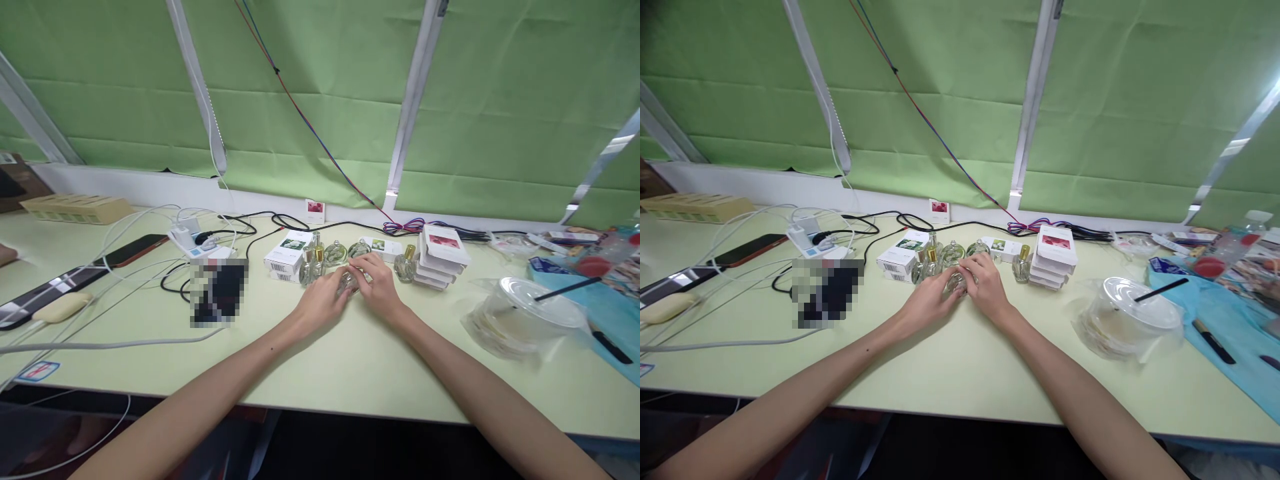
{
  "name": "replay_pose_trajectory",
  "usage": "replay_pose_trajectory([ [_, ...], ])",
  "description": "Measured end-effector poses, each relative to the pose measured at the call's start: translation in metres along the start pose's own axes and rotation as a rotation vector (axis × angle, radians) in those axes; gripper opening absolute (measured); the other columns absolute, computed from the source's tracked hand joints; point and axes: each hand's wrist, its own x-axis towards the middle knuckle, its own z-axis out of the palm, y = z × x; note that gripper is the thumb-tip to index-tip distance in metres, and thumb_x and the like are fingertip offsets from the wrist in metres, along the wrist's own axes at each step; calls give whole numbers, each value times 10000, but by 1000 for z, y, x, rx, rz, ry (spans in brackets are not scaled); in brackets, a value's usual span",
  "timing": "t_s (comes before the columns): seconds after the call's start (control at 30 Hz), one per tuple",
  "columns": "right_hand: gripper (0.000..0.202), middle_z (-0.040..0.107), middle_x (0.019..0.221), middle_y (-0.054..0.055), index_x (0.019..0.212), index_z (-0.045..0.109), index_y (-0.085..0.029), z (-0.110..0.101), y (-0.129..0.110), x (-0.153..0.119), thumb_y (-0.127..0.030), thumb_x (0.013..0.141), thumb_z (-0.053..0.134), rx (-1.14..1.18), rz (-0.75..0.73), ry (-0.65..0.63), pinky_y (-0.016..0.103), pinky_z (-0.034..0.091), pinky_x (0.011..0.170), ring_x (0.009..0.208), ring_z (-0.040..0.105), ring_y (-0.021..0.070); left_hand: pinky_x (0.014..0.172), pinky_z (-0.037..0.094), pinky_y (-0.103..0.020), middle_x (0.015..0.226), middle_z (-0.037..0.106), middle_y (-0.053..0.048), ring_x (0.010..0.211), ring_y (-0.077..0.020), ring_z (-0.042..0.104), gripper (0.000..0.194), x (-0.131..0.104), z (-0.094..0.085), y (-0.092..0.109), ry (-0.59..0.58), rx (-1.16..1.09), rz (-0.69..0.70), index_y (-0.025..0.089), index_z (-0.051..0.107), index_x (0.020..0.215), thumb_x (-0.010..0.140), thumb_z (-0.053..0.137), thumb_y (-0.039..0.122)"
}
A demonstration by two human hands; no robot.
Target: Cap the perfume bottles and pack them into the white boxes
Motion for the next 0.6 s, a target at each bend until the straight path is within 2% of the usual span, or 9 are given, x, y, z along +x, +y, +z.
replay_pose_trajectory([
  [0.6, 171, 708, 895, 63, 1000, 729, -230, 0, -1, 2, -253, 999, 559, -14, 12, -10, 430, 526, 803, 888, 608, 233, 733, 514, -341, 1024, 731, -107, 819, -266, 706, 425, -1, 0, 1, 7, -11, -4, 195, 501, 1402, 996, 484, 320],
])
